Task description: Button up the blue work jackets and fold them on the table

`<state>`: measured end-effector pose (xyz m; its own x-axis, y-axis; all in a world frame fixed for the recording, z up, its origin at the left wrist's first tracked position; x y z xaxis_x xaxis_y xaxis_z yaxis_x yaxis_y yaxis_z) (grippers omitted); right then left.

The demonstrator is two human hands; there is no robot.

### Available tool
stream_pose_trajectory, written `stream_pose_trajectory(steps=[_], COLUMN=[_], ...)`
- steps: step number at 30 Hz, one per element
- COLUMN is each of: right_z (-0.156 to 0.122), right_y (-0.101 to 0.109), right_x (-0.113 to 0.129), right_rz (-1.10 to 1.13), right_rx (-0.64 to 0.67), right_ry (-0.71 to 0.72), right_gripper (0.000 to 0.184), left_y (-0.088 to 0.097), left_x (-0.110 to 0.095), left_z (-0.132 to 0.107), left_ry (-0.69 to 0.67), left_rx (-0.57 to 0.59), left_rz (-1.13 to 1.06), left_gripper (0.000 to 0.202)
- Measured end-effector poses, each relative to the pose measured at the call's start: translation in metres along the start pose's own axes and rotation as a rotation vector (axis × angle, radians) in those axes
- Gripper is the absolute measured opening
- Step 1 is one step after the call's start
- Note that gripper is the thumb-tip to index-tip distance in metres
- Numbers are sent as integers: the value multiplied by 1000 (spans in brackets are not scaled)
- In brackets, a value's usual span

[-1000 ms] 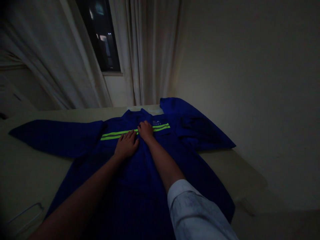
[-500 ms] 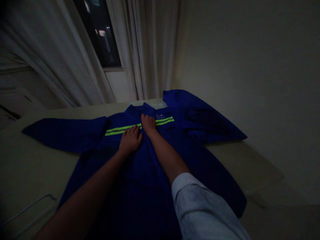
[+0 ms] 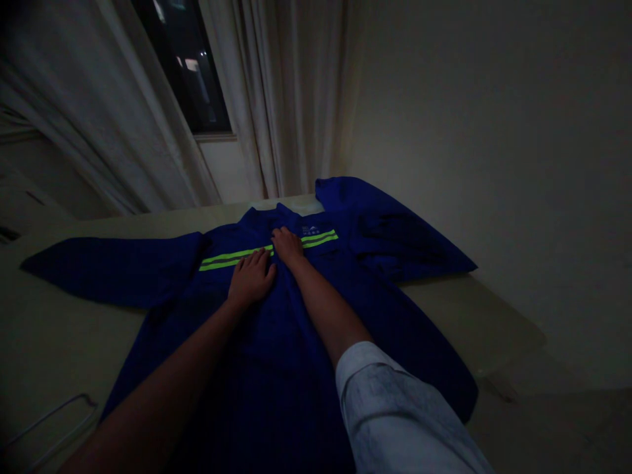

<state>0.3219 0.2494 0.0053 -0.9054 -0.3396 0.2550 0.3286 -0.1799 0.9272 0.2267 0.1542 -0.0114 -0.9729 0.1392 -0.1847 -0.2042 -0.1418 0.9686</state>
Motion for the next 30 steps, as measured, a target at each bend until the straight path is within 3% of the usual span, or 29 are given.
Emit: stream_pose_trajectory(steps=[21, 30], right_z=[2, 4], right_y=[-1, -3], right_x=[-2, -7], right_rz=[241, 237], right_rx=[-42, -44], right_ry=[73, 43], right_gripper=[20, 18], left_y=[1, 1], left_x=[0, 0], left_z=[0, 1], left_ry=[2, 5], left_rx=[-9, -5], left_rz=[-22, -27], left_gripper=[61, 62])
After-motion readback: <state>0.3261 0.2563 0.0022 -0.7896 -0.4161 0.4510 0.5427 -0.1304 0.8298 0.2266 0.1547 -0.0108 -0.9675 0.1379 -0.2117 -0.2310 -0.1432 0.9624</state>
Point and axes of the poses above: each hand's wrist, its own z-axis towards the middle knuckle, its own y-axis out of the back of the hand, x = y × z, the point moved 9 cm from there along z, towards the middle knuckle, and after that the axes turned 4 degrees about y, right-handed, at the moved point
